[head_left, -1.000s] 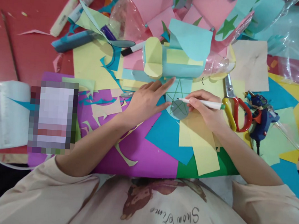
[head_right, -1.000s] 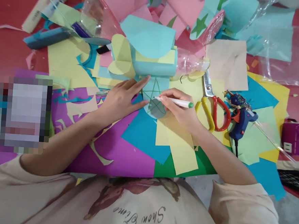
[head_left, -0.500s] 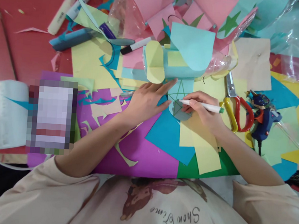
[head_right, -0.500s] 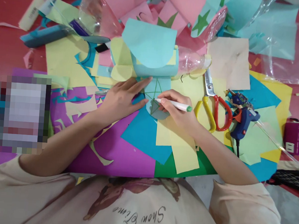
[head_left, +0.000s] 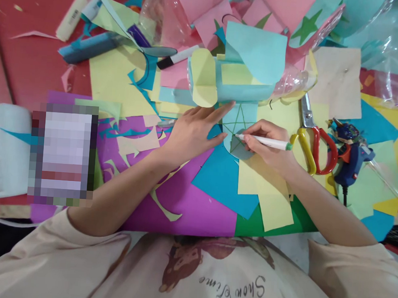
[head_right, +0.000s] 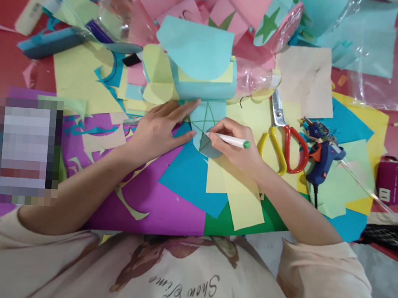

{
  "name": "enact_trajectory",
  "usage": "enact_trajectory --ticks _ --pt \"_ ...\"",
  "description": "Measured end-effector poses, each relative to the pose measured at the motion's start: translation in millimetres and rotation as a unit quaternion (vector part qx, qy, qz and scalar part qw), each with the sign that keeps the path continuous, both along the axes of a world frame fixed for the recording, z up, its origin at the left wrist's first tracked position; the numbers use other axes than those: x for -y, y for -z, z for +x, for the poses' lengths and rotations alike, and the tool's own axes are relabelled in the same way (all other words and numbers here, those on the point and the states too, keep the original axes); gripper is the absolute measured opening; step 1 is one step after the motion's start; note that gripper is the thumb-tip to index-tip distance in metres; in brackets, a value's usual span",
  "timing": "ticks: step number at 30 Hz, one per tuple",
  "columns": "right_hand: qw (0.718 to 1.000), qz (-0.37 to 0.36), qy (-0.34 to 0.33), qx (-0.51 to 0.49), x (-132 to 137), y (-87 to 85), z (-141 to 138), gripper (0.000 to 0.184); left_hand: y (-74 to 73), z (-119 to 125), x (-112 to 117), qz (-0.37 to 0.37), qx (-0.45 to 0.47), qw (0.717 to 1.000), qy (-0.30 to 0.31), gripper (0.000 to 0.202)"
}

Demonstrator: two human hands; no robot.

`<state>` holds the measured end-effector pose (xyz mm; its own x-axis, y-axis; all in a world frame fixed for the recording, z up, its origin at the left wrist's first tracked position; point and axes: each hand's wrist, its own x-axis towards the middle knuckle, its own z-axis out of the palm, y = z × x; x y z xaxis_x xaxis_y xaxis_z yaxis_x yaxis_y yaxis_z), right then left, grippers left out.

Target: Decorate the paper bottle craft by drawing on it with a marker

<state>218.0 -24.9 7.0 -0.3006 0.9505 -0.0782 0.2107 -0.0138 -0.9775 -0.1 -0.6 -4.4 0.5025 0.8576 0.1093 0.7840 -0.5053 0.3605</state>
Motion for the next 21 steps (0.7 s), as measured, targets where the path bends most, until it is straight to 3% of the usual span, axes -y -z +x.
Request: enact_trajectory --ticks 21 --pt "0.998 0.007 -0.033 0.045 0.9 -4.8 -0.3 0.016 0.6 0.8 1.3 -0.007 -0.001 1.000 -0.006 0.058"
